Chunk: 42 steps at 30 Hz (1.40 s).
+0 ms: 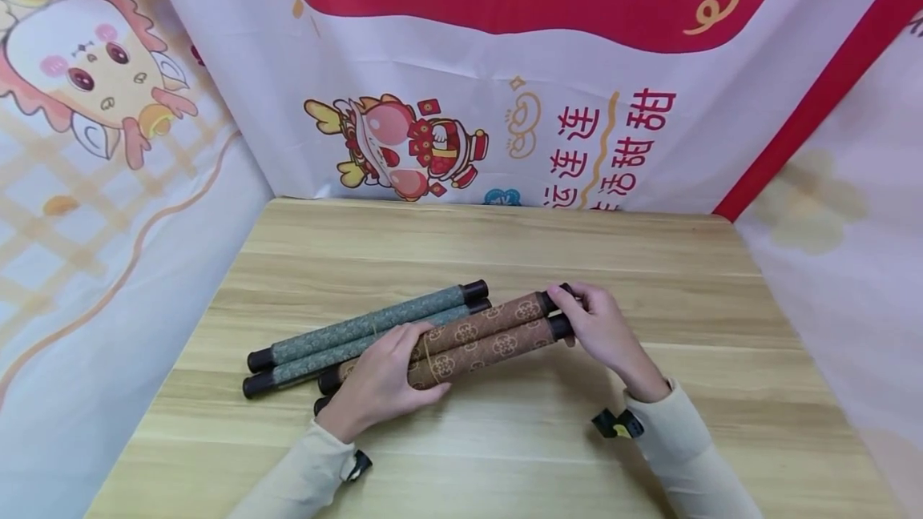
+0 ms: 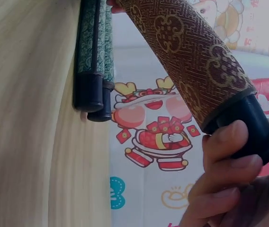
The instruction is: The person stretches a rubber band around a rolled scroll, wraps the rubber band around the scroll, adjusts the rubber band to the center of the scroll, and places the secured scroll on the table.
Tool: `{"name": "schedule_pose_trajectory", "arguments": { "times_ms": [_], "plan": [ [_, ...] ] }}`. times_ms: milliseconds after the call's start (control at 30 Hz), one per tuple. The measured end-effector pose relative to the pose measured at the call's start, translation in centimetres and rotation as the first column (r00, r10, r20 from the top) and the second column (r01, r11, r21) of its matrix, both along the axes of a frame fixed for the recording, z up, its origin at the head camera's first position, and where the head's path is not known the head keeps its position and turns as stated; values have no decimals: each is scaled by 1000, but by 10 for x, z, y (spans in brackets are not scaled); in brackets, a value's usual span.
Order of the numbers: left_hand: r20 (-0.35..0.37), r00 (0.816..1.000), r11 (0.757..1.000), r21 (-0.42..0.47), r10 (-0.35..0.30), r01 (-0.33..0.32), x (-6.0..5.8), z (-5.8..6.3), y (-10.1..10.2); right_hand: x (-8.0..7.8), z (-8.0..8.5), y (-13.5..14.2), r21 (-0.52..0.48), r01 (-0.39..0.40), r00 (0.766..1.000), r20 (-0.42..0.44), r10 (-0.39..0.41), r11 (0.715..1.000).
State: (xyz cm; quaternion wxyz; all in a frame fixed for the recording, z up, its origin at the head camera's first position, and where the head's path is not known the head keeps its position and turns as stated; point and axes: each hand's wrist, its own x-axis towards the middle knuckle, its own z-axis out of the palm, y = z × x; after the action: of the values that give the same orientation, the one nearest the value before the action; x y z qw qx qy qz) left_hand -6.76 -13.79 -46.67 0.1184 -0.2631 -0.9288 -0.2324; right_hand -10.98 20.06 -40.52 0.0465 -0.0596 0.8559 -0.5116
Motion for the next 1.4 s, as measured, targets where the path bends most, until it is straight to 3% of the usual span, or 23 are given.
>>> {"name": "schedule_pose_trajectory", "arguments": {
  "times_ms": [133, 300, 500, 700, 967, 1167, 1400],
  "plan": [
    [2, 1000, 1000, 18, -16, 16, 3, 1, -3, -1, -4, 3, 58, -21, 1000, 24, 20, 998],
    [54, 998, 1000, 19, -20, 19, 8, 7, -8, 0, -7, 7, 80, -102, 992, 84, 95, 992],
    [43, 998, 999, -2, -36, 36, 2, 27, -17, 3, -2, 17, 75, -137, 988, 85, 131, 988],
    [-9, 1000, 999, -41, -29, 29, -24, 43, -32, 5, 4, 24, 111, -167, 981, 117, 154, 980],
    [145, 987, 995, -80, 74, -63, -77, 52, -56, 6, 2, 23, 150, -212, 970, 154, 189, 966],
    [215, 972, 987, -150, 95, -63, -117, 48, -74, 4, -4, 23, 244, -226, 973, 107, 206, 943],
    [302, 948, 975, -221, 102, -34, -146, 37, -77, 2, -12, 27, 259, -222, 974, 108, 200, 940]
  ]
}}
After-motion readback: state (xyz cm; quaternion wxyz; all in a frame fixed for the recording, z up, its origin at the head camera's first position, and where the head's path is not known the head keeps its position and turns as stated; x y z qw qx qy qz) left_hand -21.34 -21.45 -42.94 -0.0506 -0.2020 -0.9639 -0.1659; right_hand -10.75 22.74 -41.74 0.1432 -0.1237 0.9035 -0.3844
